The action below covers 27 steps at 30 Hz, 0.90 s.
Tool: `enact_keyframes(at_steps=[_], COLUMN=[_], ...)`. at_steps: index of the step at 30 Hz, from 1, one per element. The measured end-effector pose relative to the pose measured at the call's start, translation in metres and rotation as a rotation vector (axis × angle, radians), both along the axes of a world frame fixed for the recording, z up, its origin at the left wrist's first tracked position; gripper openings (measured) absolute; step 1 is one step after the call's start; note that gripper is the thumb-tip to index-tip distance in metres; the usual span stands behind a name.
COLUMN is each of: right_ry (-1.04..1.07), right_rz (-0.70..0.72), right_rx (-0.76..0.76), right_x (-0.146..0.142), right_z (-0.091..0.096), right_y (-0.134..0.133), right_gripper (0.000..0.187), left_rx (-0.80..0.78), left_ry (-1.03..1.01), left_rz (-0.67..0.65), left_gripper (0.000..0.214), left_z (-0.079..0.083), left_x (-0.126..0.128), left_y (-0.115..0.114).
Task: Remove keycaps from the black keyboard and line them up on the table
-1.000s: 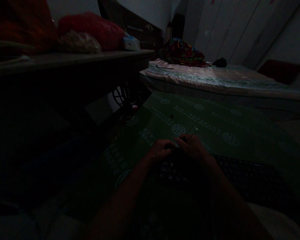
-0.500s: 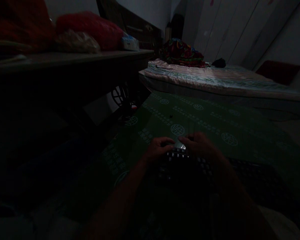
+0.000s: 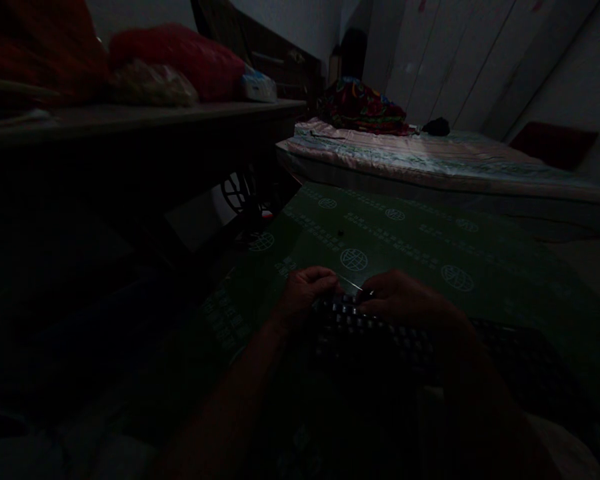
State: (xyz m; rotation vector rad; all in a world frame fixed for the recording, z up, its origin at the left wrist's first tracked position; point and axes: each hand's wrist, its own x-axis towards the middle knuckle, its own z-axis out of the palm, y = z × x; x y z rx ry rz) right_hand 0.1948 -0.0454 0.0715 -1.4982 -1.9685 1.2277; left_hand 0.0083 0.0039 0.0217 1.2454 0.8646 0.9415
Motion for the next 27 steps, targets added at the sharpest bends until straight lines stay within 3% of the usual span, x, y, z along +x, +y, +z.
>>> enact_keyframes(at_steps=[7, 14, 20, 27], right_ry=[0.315, 0.548, 0.417, 0.280], right_rz=[-0.248, -0.483, -0.463, -0.347], right_rx=[0.062, 0.295, 0.331, 0.358], right_x=[0.027, 0.006, -0.011, -0.013], right_z=[0.013, 0.009, -0.007, -0.017], right_y=[-0.010, -0.001, 0.008, 0.012], right_gripper=[0.027, 0.020, 0.028, 0.028], left_rx=[0.085, 0.280, 0.436, 0.507], left_ry=[0.161, 0.271, 0.341, 0.437], left_rz=[0.008, -0.023, -0.041, -0.045], left_gripper=[0.019, 0.017, 0.012, 0.011], left_z=[-0.001, -0.007, -0.011, -0.019], left_x=[0.002, 0.004, 0.005, 0.005], left_y=[0.000, 0.002, 0.003, 0.007])
